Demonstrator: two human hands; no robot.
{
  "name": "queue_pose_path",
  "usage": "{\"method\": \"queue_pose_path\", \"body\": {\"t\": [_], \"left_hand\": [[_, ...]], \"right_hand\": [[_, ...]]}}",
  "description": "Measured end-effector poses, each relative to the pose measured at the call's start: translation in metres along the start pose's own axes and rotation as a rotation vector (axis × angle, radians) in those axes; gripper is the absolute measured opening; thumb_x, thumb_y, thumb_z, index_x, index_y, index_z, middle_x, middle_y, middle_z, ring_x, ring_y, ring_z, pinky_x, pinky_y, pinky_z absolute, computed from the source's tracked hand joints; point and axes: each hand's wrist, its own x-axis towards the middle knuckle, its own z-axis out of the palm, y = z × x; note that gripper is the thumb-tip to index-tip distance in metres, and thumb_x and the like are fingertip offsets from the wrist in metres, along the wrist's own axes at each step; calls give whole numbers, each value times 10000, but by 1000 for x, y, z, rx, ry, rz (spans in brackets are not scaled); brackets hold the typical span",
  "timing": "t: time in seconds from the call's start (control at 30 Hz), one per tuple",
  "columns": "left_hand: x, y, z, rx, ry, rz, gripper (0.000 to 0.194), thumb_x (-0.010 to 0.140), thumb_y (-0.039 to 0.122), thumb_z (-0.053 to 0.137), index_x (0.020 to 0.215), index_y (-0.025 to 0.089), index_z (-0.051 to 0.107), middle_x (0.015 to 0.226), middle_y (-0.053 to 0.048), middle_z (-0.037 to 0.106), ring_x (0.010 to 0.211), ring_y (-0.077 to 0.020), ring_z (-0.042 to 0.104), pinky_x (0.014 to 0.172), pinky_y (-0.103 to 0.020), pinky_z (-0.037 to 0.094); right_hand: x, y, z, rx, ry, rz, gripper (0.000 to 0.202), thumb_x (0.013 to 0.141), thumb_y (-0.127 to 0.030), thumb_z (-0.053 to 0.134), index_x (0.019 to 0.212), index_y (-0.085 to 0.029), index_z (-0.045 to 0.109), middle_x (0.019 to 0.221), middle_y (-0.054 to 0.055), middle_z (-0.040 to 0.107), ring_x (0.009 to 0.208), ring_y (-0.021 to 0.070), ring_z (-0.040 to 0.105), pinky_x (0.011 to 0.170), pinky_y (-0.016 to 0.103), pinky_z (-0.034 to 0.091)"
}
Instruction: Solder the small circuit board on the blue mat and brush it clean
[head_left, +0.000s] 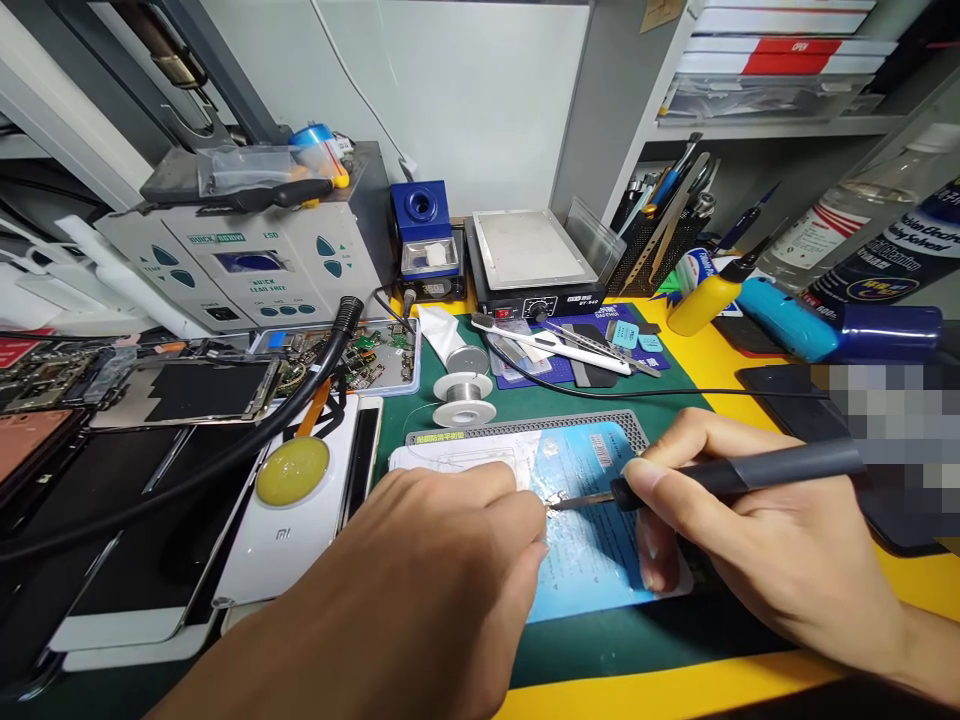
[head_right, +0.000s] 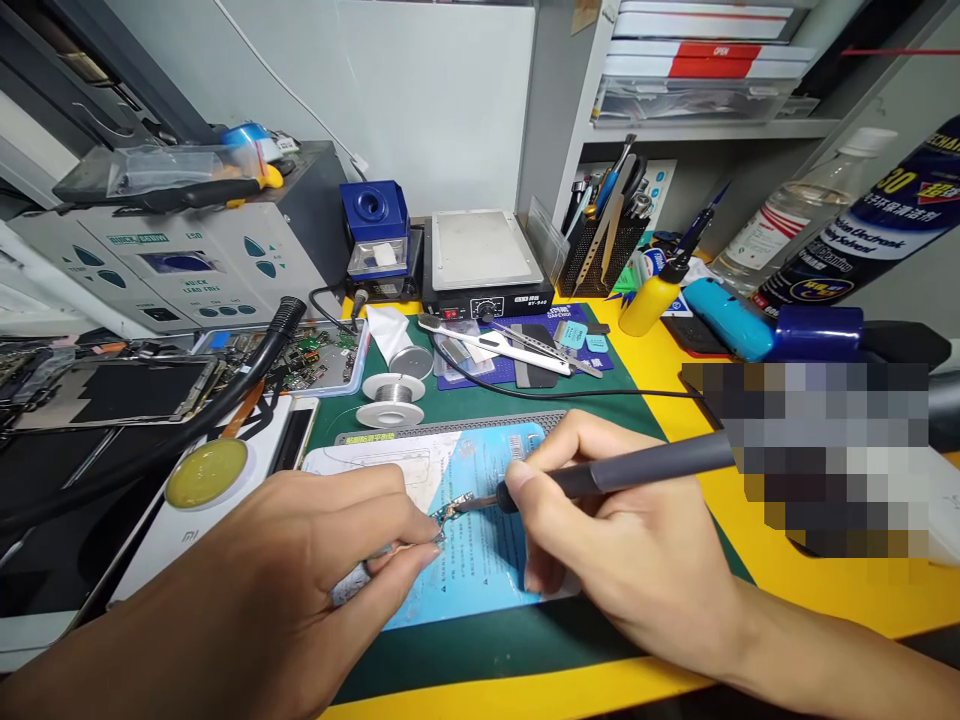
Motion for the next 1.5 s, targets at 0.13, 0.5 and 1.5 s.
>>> {"method": "queue_pose_path", "body": {"t": [0.13,0.5,1.5], "left_hand": [[3,-2,1,22,-57,27,199,889,141,525,795,245,666,742,1,625,659,-151,554,668,-262,435],[1,-4,6,28,35,-46,93,899,248,563,953,269,636,849,23,660,752,-185,605,698,-324,445],[10,5,4,29,54,-196,83,823,263,547,754,249,591,664,21,610,618,-181,564,566,-295,370]], "right_hand": [[0,0,0,-10,9,-13,341,807,-461,727,621,-230,560,398,-10,603,317,129,534,339,210,447],[4,10,-5,33,-65,-45,311,827,-439,731,656,-234,570,413,-11,631,300,143,559,314,203,467],[1,5,-3,-6,-39,-24,372,844,-471,715,632,-220,543,432,-4,623,328,136,560,335,217,460]]}}
